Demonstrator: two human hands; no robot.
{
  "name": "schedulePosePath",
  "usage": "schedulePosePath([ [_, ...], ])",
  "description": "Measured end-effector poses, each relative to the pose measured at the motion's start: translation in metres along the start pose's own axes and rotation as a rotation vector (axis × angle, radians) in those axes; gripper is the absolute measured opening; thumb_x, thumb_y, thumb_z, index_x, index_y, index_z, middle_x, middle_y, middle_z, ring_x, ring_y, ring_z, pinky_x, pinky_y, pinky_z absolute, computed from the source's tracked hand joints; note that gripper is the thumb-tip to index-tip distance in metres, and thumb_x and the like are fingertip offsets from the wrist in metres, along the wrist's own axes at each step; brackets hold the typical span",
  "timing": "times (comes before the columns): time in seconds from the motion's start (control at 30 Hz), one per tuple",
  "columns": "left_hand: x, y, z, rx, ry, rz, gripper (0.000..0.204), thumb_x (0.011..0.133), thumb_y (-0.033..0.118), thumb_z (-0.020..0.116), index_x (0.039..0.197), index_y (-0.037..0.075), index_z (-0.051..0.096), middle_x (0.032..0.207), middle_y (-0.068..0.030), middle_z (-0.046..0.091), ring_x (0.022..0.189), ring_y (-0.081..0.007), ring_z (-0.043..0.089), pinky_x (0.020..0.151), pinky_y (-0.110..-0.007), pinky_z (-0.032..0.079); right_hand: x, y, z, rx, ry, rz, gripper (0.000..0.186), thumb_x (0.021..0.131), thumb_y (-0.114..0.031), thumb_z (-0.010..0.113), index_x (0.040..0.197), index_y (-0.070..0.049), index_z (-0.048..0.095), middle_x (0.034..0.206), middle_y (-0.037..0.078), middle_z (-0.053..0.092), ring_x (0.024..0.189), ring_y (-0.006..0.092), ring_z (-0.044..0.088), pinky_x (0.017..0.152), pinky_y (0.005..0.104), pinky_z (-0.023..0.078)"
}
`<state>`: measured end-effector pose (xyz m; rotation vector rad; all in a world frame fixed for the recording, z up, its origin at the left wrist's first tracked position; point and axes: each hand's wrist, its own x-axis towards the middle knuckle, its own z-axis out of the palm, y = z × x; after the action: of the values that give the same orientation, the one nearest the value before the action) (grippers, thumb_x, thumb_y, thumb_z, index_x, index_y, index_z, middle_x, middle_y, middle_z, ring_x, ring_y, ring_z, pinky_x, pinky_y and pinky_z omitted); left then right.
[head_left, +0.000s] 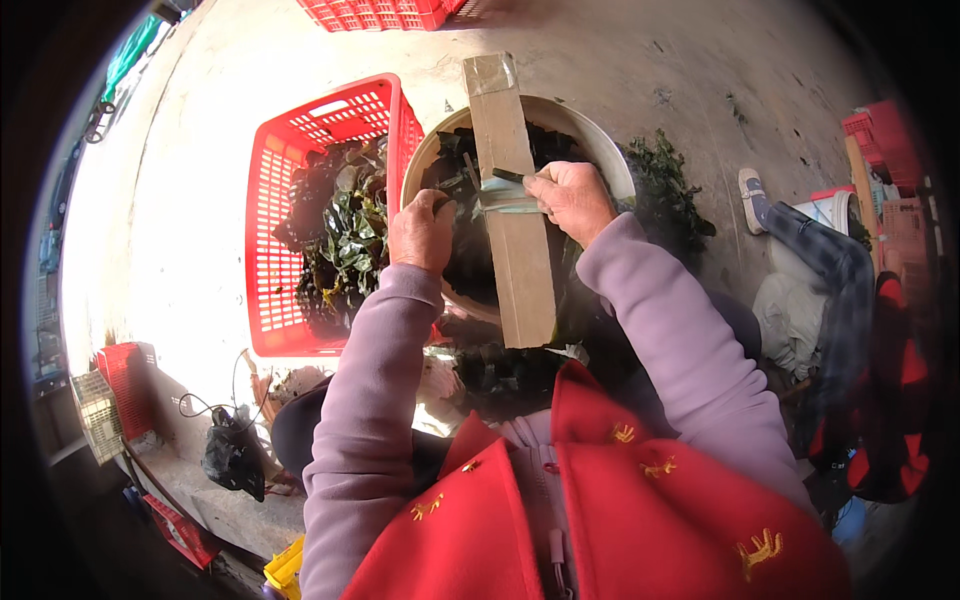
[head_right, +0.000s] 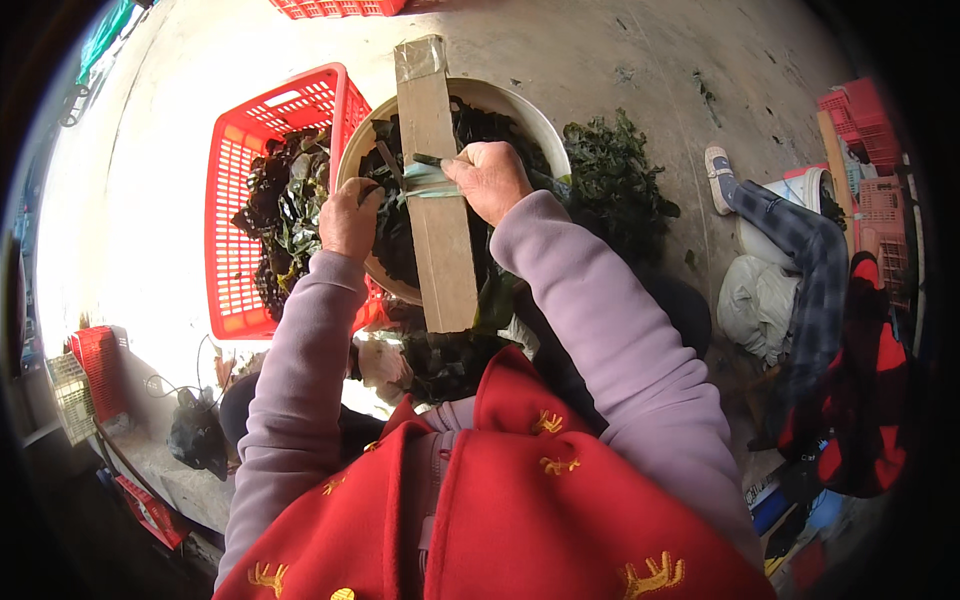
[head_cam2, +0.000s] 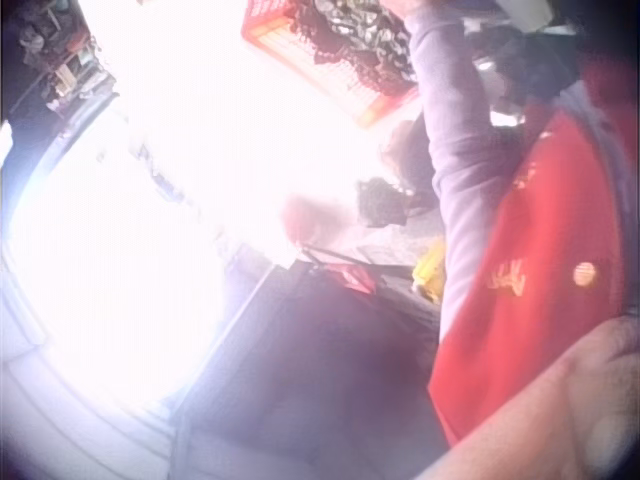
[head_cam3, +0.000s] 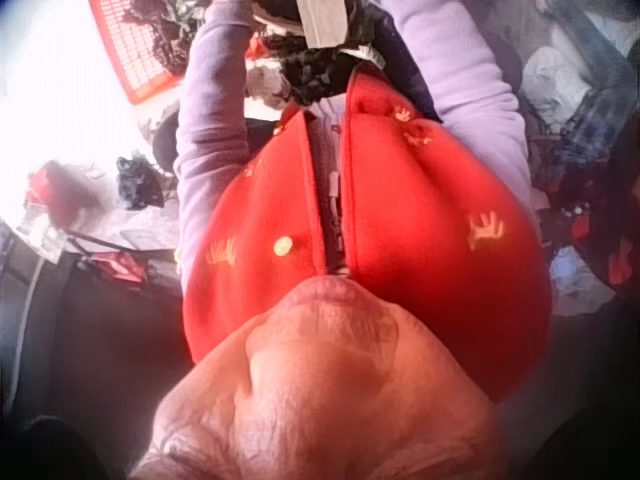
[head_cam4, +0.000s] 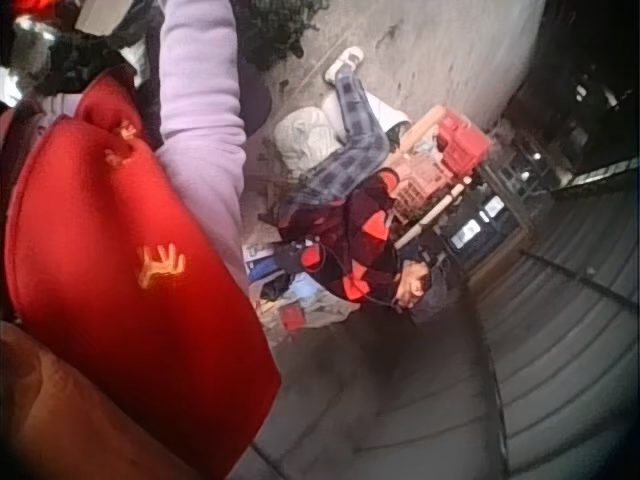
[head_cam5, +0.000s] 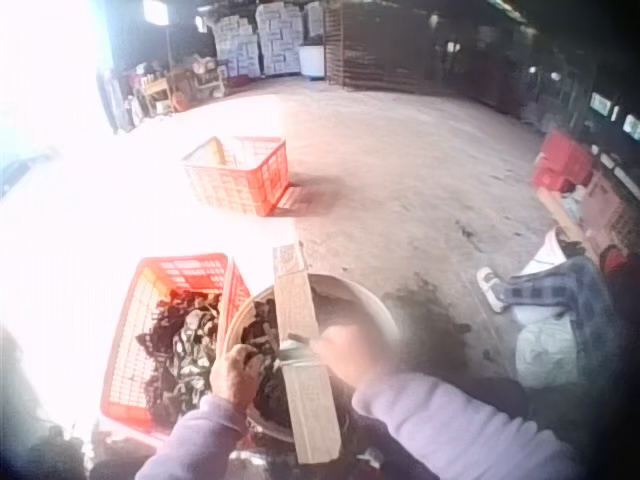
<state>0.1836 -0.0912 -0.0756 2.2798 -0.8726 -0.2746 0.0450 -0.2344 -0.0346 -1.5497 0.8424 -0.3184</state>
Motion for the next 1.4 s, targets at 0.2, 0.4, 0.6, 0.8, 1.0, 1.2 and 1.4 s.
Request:
schedulePosePath([
  [0.2, -0.037, 0.029, -0.035, 0.004, 0.156, 0.4, 0.045, 0.072, 0.024, 0.069, 0.11, 0.003, 0.059, 0.106, -0.0142, 0.057, 0.098, -0.0305, 0.051, 0.088, -0.038, 0.041, -0.066, -0.042, -0.025, 0.619, -0.174, 0.136, 0.023, 0.09, -0.025, 0.054, 0.082, -0.004, 0.051, 0.062, -0.002, 0.041, 0.047, 0.005, 0.033, 0.042, 0.0185, 0.027],
  [0.4, -0.121, 0.099, -0.051, -1.019, -0.599, 0.223, 0.043, 0.074, 0.024, 0.071, 0.105, -0.002, 0.06, 0.094, -0.0099, 0.063, 0.091, -0.0162, 0.056, 0.086, -0.031, 0.042, -0.152, -0.081, -0.02, 0.832, -0.17, 0.073, 0.019, 0.092, -0.022, 0.05, 0.084, -0.004, 0.051, 0.063, 0.0, 0.043, 0.05, 0.0092, 0.038, 0.046, 0.0225, 0.032],
  [0.6, -0.158, 0.099, -0.069, -1.259, -0.827, -0.085, 0.014, 0.081, 0.01, 0.064, 0.088, -0.002, 0.06, 0.073, -0.007, 0.062, 0.064, -0.0132, 0.058, 0.062, -0.025, 0.048, -0.199, -0.108, -0.026, 0.696, 0.054, -0.307, 0.02, 0.09, -0.018, 0.053, 0.089, 0.001, 0.058, 0.078, 0.007, 0.06, 0.065, 0.0123, 0.055, 0.058, 0.021, 0.042],
  [0.8, -0.148, 0.067, -0.163, -1.189, -0.484, 0.076, 0.01, 0.083, 0.011, 0.062, 0.083, 0.0, 0.062, 0.059, 0.0023, 0.051, 0.048, -0.0036, 0.039, 0.044, -0.018, 0.029, -0.198, -0.117, -0.028, 0.647, 0.071, -0.296, 0.02, 0.088, -0.017, 0.052, 0.088, 0.0, 0.062, 0.077, 0.006, 0.062, 0.062, 0.0111, 0.054, 0.056, 0.0233, 0.044],
  [1.0, -0.133, 0.051, -0.175, 0.106, 0.48, 0.453, 0.018, 0.078, 0.019, 0.063, 0.084, 0.002, 0.064, 0.079, -0.0114, 0.061, 0.076, -0.0312, 0.055, 0.072, -0.037, 0.043, -0.173, -0.102, 0.013, 0.811, -0.151, -0.151, 0.019, 0.09, -0.014, 0.046, 0.097, 0.001, 0.055, 0.08, 0.012, 0.06, 0.067, 0.0195, 0.057, 0.062, 0.0314, 0.048],
  [1.2, -0.183, 0.058, -0.091, -1.414, -0.823, -0.34, 0.068, 0.088, 0.057, 0.037, 0.123, 0.0, 0.048, 0.115, -0.0149, 0.057, 0.104, -0.0238, 0.055, 0.086, -0.034, 0.042, -0.188, -0.083, 0.031, 0.731, -0.212, -0.155, 0.027, 0.093, -0.024, 0.046, 0.093, 0.0, 0.058, 0.083, 0.01, 0.061, 0.068, 0.0182, 0.061, 0.062, 0.0288, 0.051],
  [1.4, -0.161, 0.056, -0.063, -1.846, -0.349, -0.138, 0.041, 0.088, 0.03, 0.054, 0.118, 0.002, 0.049, 0.119, -0.0163, 0.054, 0.113, -0.025, 0.05, 0.096, -0.041, 0.036, -0.2, -0.054, 0.013, 0.776, -0.17, 0.058, 0.028, 0.094, -0.021, 0.043, 0.101, 0.003, 0.056, 0.089, 0.012, 0.061, 0.076, 0.021, 0.062, 0.07, 0.0318, 0.051],
])
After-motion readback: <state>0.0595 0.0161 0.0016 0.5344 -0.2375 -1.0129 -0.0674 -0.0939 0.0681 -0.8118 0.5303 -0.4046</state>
